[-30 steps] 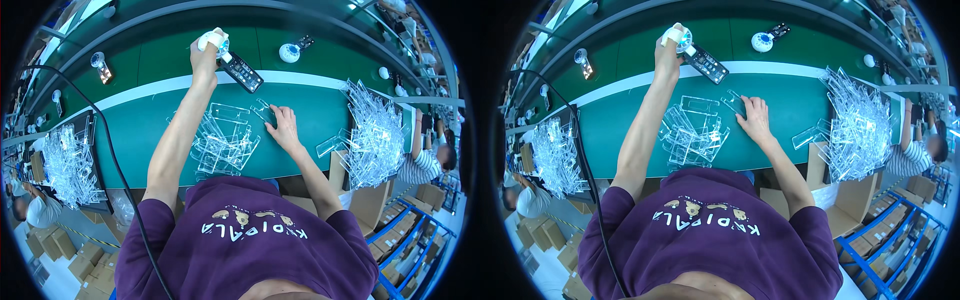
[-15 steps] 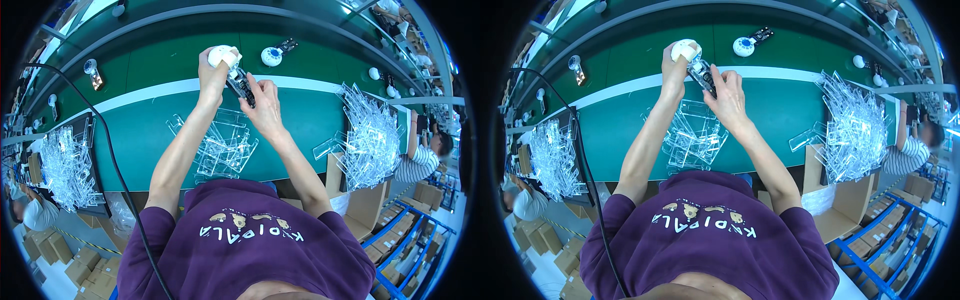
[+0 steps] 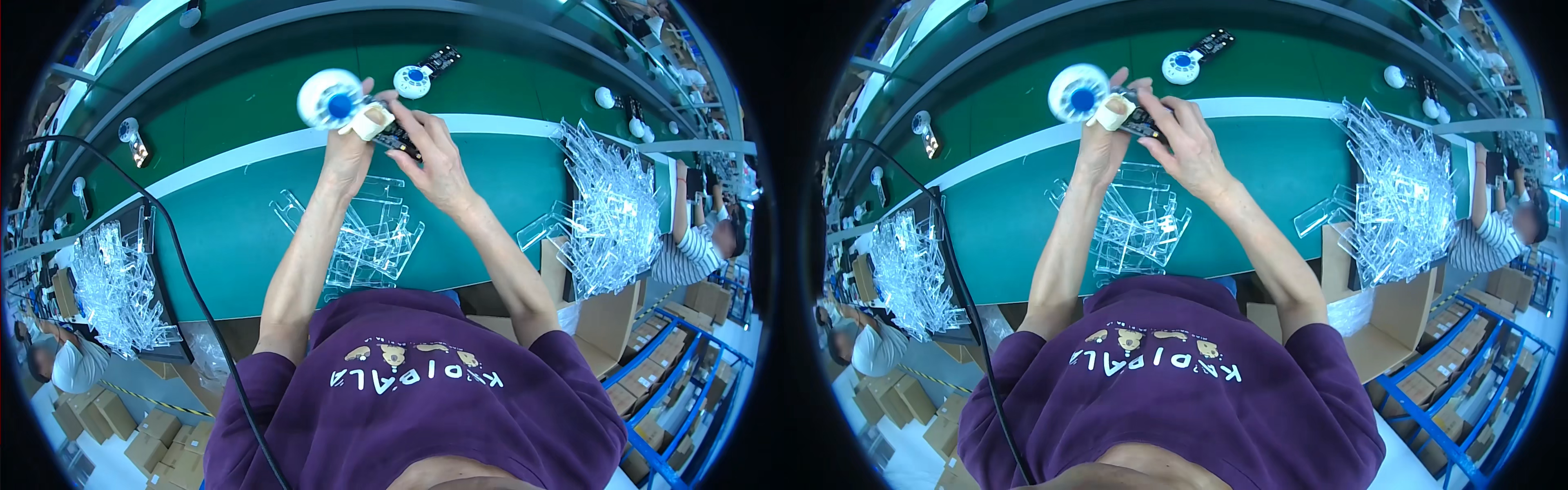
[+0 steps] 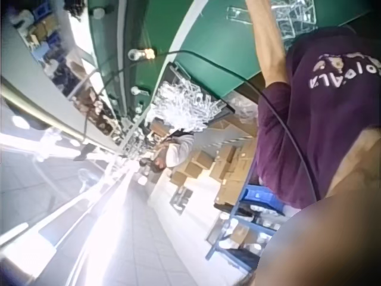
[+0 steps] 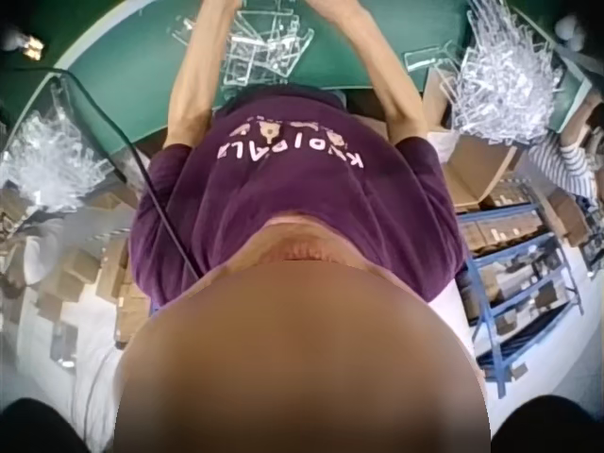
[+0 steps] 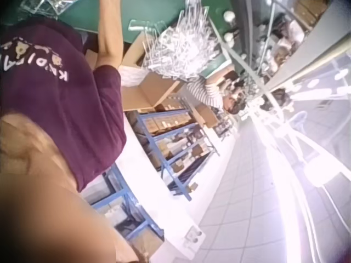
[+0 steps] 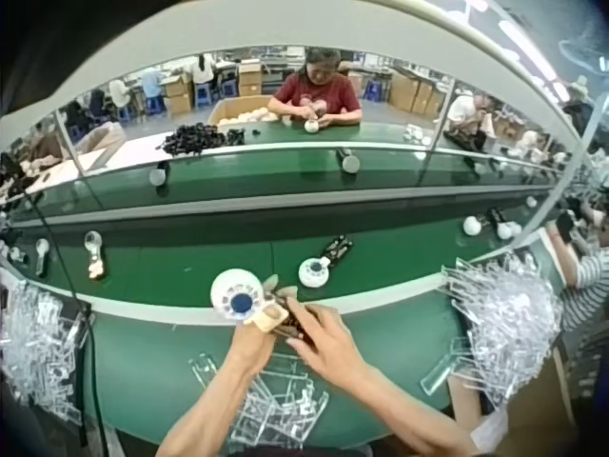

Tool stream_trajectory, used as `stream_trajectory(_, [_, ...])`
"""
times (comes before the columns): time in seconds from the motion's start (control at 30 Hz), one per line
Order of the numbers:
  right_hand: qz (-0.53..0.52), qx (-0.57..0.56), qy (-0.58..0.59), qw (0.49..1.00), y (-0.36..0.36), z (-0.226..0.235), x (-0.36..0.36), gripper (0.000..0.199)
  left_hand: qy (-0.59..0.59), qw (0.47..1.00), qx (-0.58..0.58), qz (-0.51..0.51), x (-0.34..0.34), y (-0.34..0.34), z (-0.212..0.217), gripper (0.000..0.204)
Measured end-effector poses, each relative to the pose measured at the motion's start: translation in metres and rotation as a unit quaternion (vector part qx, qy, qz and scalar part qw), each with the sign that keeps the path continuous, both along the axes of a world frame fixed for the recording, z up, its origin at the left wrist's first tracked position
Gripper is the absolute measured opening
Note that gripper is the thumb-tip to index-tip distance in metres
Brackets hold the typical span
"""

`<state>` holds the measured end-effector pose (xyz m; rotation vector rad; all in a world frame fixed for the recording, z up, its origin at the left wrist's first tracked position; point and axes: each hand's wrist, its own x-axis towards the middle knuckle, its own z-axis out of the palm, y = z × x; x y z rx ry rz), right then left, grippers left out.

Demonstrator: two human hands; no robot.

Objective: Assembling electronic components into plastic housings and packaging them into a shipping box with bubble wrap.

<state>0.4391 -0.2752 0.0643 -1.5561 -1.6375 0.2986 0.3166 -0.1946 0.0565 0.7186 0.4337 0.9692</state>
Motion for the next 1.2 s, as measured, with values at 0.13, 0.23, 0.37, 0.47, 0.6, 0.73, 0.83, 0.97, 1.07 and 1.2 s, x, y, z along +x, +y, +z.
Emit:
stream_trajectory(0.13, [0.039,0.016,-0.085,0.996,0.002,0.004,-0.004,0.049,0.043,0.998,-0.035,-0.001,-0.008,-0.006,-0.003,0.040])
stream_trajectory(0.23, [-0.118,-0.022,0.498,0.859,0.011,-0.006,-0.013,0.035,0.082,0.990,0.065,0.097,-0.002,-0.020,0.020,0.036])
stream_trajectory(0.37, [-0.182,-0.031,0.729,0.660,0.027,-0.006,-0.019,0.039,0.142,0.948,0.250,0.138,-0.001,-0.038,0.021,0.043])
stream_trajectory(0.47, [-0.196,-0.013,0.703,0.684,0.029,0.002,-0.020,0.043,0.225,0.908,0.327,0.135,-0.011,-0.045,0.034,0.051])
stream_trajectory(0.6, [-0.128,-0.004,0.667,0.734,0.028,-0.004,-0.017,0.042,0.266,0.876,0.383,0.124,-0.017,-0.060,0.041,0.053])
stream_trajectory(0.73, [-0.077,-0.030,0.675,0.733,0.039,-0.012,-0.021,0.044,0.251,0.871,0.400,0.138,-0.022,-0.057,0.039,0.044])
stream_trajectory(0.83, [-0.129,-0.146,0.644,0.739,0.063,-0.020,-0.024,0.043,0.319,0.873,0.326,0.175,-0.023,-0.013,0.021,0.034])
stream_trajectory(0.97, [-0.055,-0.142,0.185,0.971,0.058,-0.055,-0.013,0.035,0.327,0.938,0.055,0.105,-0.047,0.112,-0.039,0.044])
stream_trajectory(1.07, [0.026,-0.209,0.036,0.977,0.035,-0.059,-0.026,0.023,0.510,0.845,0.070,0.145,-0.102,0.185,-0.072,0.045])
stream_trajectory(1.2, [0.083,-0.185,-0.124,0.971,0.019,-0.081,-0.036,0.030,0.619,0.756,0.134,0.167,-0.147,0.250,-0.135,0.058])
